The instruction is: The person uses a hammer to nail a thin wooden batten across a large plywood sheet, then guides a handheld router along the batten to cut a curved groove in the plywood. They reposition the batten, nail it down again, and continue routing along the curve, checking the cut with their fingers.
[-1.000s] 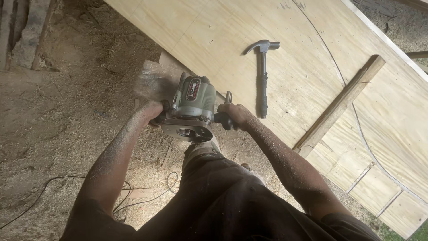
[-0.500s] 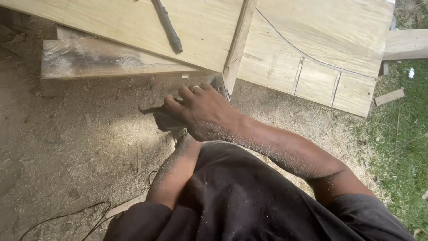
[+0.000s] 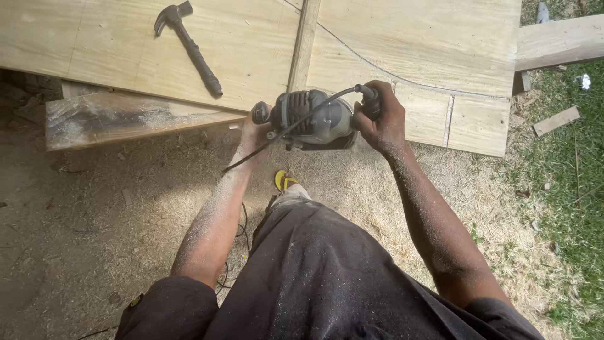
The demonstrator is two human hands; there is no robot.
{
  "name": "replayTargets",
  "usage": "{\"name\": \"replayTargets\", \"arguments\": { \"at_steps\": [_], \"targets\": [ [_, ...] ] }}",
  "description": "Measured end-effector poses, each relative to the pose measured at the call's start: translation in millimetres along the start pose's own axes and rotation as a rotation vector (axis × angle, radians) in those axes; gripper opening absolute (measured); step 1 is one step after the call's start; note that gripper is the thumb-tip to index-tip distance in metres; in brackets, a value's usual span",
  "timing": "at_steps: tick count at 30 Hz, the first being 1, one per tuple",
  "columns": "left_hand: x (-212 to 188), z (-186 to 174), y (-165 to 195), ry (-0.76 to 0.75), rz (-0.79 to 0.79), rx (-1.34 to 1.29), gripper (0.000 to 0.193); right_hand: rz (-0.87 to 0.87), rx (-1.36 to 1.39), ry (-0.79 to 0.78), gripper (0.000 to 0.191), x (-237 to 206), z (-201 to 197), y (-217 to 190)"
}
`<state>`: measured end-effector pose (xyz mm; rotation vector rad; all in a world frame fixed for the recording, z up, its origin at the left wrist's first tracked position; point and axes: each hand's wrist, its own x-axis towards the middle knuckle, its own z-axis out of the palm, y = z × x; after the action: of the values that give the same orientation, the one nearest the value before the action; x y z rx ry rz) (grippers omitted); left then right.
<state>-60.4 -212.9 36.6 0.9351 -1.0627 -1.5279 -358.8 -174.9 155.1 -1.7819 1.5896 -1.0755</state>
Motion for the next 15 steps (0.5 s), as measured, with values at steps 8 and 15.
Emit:
{"name": "replayTargets", "arguments": {
  "at_steps": [8, 15],
  "targets": [
    [65.4, 66.3, -29.0, 0.090, -0.112, -0.092, 0.033, 0.227, 0.065, 0.094, 0.017, 95.2, -11.4, 134.8],
    [109.9, 96.9, -44.9, 0.267, -0.112, -0.074, 0.033, 0.225, 0.126, 0.009, 0.020, 177.9, -12.9, 184.1]
  ]
}}
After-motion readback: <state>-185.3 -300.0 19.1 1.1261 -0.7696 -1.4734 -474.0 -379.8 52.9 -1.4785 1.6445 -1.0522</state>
